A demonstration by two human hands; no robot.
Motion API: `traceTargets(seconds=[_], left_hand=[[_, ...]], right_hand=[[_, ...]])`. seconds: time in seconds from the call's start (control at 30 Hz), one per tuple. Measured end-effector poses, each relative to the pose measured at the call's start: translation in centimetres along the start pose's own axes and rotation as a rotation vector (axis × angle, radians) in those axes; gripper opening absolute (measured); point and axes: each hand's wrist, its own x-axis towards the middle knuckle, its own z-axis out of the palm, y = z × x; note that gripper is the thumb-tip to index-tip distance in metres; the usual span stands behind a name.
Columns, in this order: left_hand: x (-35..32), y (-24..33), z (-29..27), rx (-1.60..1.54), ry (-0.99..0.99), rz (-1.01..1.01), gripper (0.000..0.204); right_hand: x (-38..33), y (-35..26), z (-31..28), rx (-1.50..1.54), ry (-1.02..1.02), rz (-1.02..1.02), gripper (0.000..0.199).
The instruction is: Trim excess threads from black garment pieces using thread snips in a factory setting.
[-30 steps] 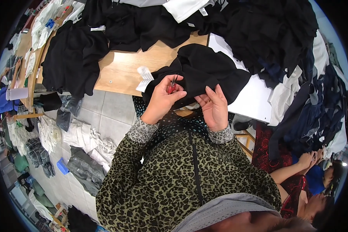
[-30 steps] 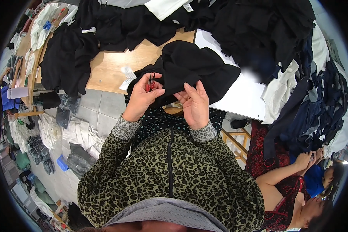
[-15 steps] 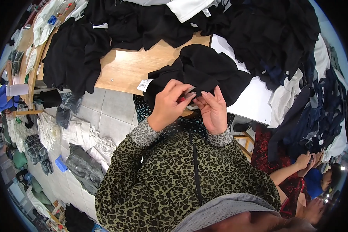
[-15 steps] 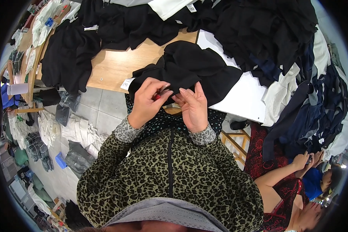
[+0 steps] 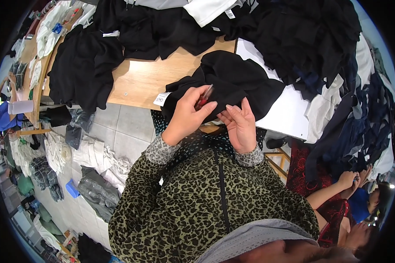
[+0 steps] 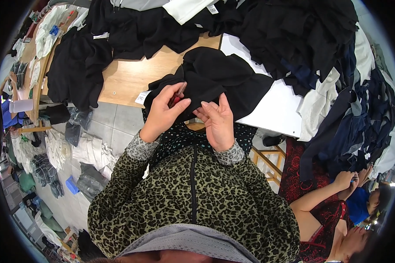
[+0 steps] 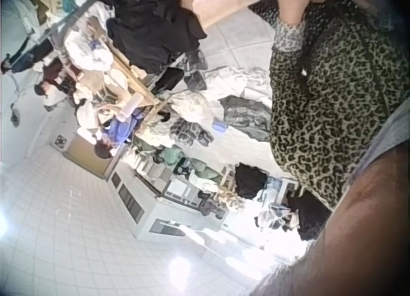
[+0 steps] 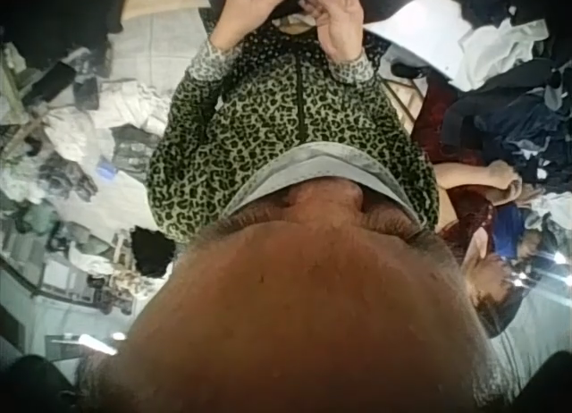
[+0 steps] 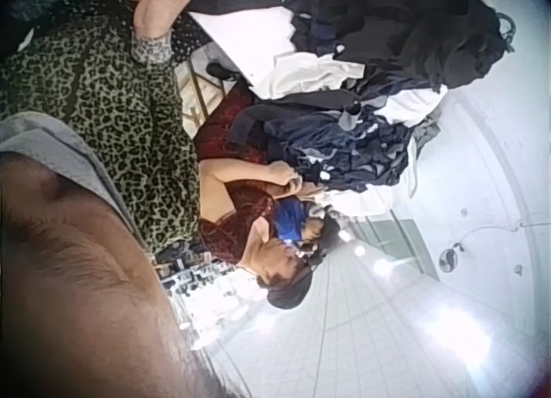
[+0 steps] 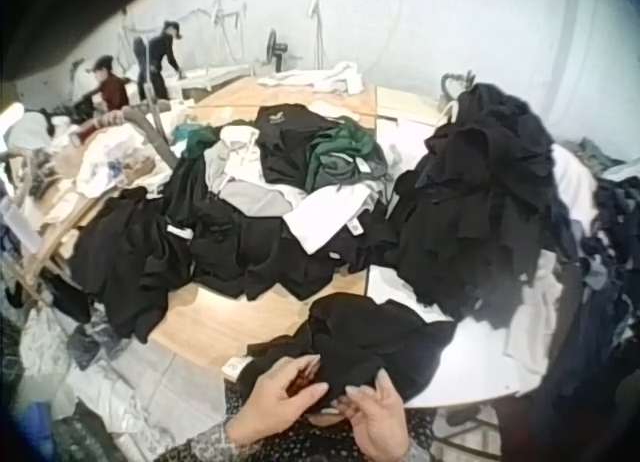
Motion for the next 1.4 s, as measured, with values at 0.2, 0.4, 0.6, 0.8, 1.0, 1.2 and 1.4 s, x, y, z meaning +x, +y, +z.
traceTargets(seconds=[0.2, 0.4, 0.6, 0.8, 1.0, 1.2, 1.4], left_hand=[[-1.5, 1.4, -1.4, 0.211, -0.181, -0.007, 0.042], [-1.6, 1.4, -1.1, 0.301, -0.159, 0.027, 0.035], [-1.6, 1.3, -1.0, 0.283, -0.173, 0.029, 0.035], [-1.6, 1.3, -0.9, 0.262, -0.195, 0.018, 0.036], [-1.4, 1.7, -1.1, 0.208, -0.240, -0.040, 0.038], [-1.2, 1.7, -2.0, 0.170, -0.266, -0.142, 0.039], [-1.3, 1.5, -2.0, 0.197, -0.288, -0.113, 0.038]], right_hand=[[-0.2, -0.2, 1.0, -0.062, 0.020, -0.053, 0.058], [0.1, -0.1, 1.1, -0.044, -0.033, -0.089, 0.063], [0.0, -0.3, 1.1, -0.045, -0.036, -0.063, 0.053], [0.0, -0.3, 0.8, -0.035, -0.056, -0.054, 0.050], [-0.2, -0.7, 1.3, -0.033, -0.051, -0.044, 0.049], [-0.2, -1.0, 0.9, 0.011, -0.053, 0.020, 0.038], [0.0, -1.1, 0.7, 0.030, -0.054, 0.051, 0.033]])
